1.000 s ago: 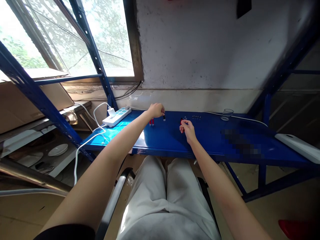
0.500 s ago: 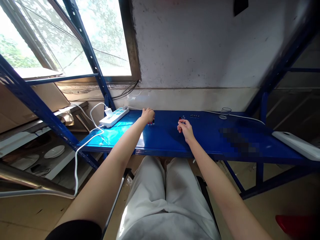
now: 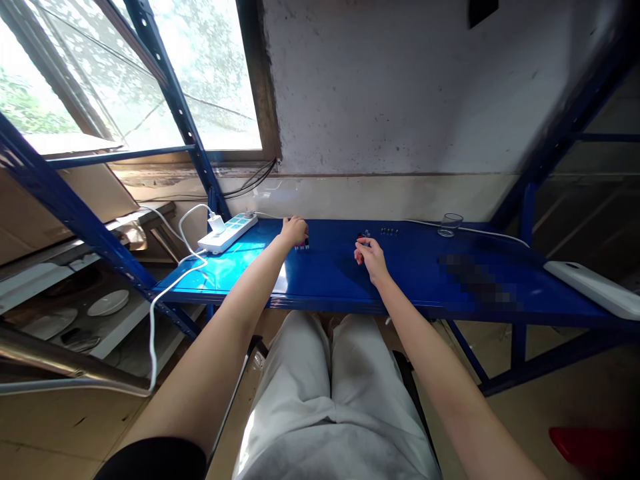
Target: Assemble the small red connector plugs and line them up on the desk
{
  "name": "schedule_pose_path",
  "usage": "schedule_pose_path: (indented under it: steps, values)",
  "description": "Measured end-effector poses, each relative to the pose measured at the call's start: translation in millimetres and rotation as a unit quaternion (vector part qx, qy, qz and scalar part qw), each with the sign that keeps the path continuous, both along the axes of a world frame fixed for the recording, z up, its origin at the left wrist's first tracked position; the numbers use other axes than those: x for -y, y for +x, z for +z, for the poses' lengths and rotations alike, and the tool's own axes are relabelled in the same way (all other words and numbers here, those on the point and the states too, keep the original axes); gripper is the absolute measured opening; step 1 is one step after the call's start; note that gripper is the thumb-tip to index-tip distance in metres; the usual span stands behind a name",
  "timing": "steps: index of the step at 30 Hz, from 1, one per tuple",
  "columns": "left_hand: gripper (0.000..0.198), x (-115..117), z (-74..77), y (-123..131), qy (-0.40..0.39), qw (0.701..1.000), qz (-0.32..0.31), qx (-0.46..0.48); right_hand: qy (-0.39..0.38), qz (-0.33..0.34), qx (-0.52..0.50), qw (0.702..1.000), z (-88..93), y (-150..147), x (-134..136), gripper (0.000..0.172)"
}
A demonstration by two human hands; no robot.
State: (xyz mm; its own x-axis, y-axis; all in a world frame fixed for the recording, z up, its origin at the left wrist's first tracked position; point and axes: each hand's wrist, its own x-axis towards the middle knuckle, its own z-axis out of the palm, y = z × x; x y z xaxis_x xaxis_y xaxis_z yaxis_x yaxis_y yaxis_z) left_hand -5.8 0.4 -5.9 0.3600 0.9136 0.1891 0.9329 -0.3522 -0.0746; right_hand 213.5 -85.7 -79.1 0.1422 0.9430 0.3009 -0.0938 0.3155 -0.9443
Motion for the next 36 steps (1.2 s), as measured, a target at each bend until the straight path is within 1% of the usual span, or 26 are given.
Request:
schedule_pose_path:
  steps: [16,25,31,33,36]
  values:
    - [0.018,2.0,1.9,-0.2,-0.015,1.000,0.004,0.004,-0.009,-0.009,0.010,1.000,0.7,0.5,0.1,0.028]
    - [0.022,0.3,1.4,0.2,-0.019,1.000,0.001,-0.005,-0.013,-0.041,0.006,0.999,-4.6,3.8,-4.8,0.028]
    - [0.027,1.0,1.0,-1.0,-0.018,1.000,-0.002,0.007,-0.005,-0.056,0.002,0.998,0.4,2.6,-0.3,0.027]
    - [0.028,2.2,1.6,0.2,0.006,1.000,-0.017,0.017,0.001,-0.078,0.002,0.997,2.0,3.3,1.4,0.028]
    - [0.030,6.6,3.3,6.1,0.072,0.995,-0.067,0.032,0.004,-0.148,-0.014,0.989,1.8,6.0,1.9,0.032]
